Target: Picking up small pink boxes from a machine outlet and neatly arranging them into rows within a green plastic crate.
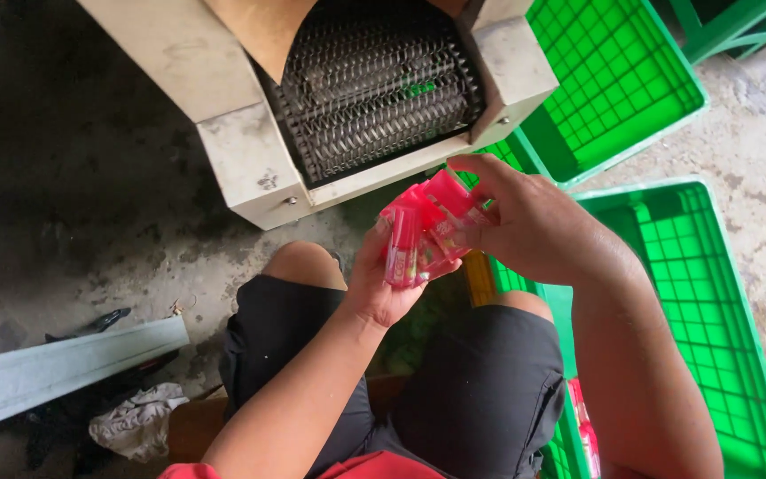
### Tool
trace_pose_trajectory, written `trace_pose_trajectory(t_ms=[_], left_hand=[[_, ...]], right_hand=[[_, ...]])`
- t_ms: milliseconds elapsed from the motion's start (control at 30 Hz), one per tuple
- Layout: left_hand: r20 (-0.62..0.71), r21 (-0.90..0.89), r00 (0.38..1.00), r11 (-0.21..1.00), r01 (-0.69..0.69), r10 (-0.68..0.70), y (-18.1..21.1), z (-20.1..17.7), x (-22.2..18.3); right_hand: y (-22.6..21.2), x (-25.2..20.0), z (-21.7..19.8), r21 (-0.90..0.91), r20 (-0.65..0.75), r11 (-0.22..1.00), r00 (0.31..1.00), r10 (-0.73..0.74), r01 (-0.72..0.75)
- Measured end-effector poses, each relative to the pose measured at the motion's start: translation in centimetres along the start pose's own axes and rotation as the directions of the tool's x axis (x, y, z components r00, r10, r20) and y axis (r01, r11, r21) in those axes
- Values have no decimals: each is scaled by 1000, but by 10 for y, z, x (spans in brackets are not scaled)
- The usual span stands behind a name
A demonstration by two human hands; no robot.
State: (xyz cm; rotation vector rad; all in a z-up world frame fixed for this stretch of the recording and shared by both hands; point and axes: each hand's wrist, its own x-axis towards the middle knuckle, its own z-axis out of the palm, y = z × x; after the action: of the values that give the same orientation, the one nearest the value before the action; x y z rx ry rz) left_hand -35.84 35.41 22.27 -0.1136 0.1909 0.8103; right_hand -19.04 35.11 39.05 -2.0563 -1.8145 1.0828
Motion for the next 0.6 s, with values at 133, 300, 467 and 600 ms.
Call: trace_pose_trajectory(t_ms=[133,300,467,600], left_hand=[[11,40,999,999,-36,35,18,6,-5],[16,36,999,999,-36,35,29,7,-8],[78,82,994,993,-87,81,30,-9,-10],[57,58,996,996,-73,70,26,-12,-8]], right_hand=[[-14,16,6,-32,15,998,998,-54,54],[-19,32,3,30,27,997,997,-67,66],[-38,60,-18,-174,-127,983,989,-72,49],[-36,106,-20,-410,-268,904,932,-245,120]])
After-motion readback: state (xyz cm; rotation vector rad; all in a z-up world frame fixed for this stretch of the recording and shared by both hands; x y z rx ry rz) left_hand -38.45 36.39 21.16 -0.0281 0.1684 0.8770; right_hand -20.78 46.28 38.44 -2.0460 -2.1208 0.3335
